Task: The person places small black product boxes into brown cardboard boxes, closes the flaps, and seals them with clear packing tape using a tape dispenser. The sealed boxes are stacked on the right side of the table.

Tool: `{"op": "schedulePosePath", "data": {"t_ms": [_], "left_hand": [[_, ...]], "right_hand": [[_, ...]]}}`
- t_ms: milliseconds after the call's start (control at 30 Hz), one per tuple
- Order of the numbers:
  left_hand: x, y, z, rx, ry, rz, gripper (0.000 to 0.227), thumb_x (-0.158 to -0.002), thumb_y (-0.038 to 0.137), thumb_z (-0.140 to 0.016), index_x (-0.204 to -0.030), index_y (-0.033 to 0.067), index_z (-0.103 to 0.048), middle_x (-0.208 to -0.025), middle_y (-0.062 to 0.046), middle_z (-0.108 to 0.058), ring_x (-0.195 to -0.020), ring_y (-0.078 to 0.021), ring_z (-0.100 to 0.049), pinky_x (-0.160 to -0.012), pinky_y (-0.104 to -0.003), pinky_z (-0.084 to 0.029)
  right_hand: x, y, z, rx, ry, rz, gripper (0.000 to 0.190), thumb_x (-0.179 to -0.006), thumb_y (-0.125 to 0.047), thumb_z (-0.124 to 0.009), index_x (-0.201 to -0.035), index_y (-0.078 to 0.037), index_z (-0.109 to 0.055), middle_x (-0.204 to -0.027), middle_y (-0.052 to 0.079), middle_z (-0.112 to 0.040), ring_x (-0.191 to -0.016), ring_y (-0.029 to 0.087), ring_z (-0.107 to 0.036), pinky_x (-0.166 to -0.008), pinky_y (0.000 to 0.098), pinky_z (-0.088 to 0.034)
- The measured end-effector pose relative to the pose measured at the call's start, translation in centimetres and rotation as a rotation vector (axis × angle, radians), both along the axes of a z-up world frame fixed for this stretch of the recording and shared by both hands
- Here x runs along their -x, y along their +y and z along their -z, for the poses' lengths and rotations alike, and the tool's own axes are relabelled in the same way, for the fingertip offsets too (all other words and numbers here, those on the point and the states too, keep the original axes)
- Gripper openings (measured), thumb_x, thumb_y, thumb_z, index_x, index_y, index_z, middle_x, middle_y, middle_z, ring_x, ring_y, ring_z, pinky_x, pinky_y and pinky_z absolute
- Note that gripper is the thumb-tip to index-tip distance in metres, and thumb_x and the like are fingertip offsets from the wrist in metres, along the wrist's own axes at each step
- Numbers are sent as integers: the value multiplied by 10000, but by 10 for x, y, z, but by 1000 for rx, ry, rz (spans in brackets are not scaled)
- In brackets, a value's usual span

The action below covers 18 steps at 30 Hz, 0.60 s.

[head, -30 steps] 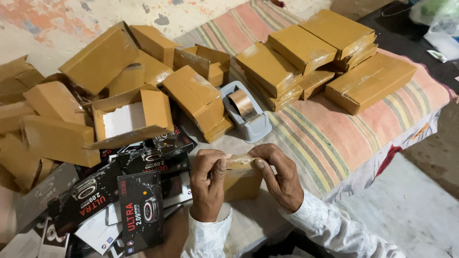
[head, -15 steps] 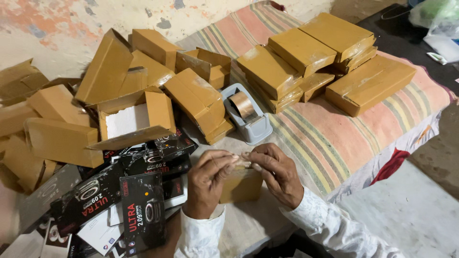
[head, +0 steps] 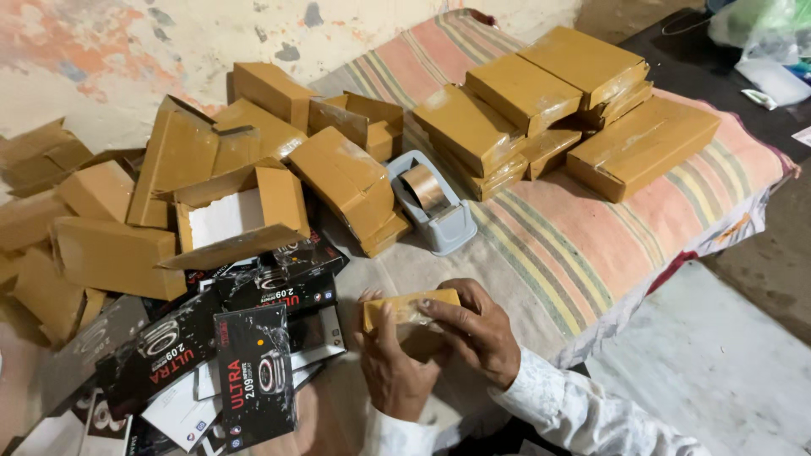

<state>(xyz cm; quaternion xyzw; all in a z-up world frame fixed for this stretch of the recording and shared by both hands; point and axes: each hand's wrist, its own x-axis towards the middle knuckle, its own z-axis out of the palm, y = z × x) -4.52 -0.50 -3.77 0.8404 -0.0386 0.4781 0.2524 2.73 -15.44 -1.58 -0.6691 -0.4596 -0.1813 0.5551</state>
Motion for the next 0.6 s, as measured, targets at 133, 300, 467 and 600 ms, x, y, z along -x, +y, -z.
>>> {"op": "schedulePosePath", "data": {"t_ms": [133,300,467,600], "left_hand": [[-4,-26,-3,24,105,-303,859,-779,88,-774,-1504,69,-314,-1488,-343,-350,-1340,-527,-456,-1102,-574,-439],[-19,-19,-35,-113,475,-195,1106,-489,34,-827,-1481,258,-394,-1438,-309,-354,-1319,-511,-430,-1079,-608,-387],[-58,26,-43,-142,830,35,1180,-462,195,-966,-1491,297,-396,-1465,-275,-333,-1342,-505,-387,-1096,-623,-320],[-92,33,-19,-217,953,22,1111,-502,207,-959,-1461,294,-404,-1474,-240,-328,-1383,-463,-334,-1115,-643,-255]], "right_hand": [[10,2,-5,-47,-47,132,371,-936,-72,-719,-1304,-89,-667,-1153,161,-661,-1048,287,-695,-846,358,-588],[7,2,-1,-170,596,84,360,-994,-142,-638,-1334,-25,-660,-1084,186,-680,-921,260,-657,-765,351,-572],[-10,-7,27,128,594,102,478,-959,-204,-643,-1395,-22,-570,-1227,174,-570,-1091,271,-650,-862,350,-594],[-37,-7,44,144,509,226,432,-925,-231,-692,-1286,-7,-612,-1316,161,-541,-1129,279,-634,-870,360,-596]]}}
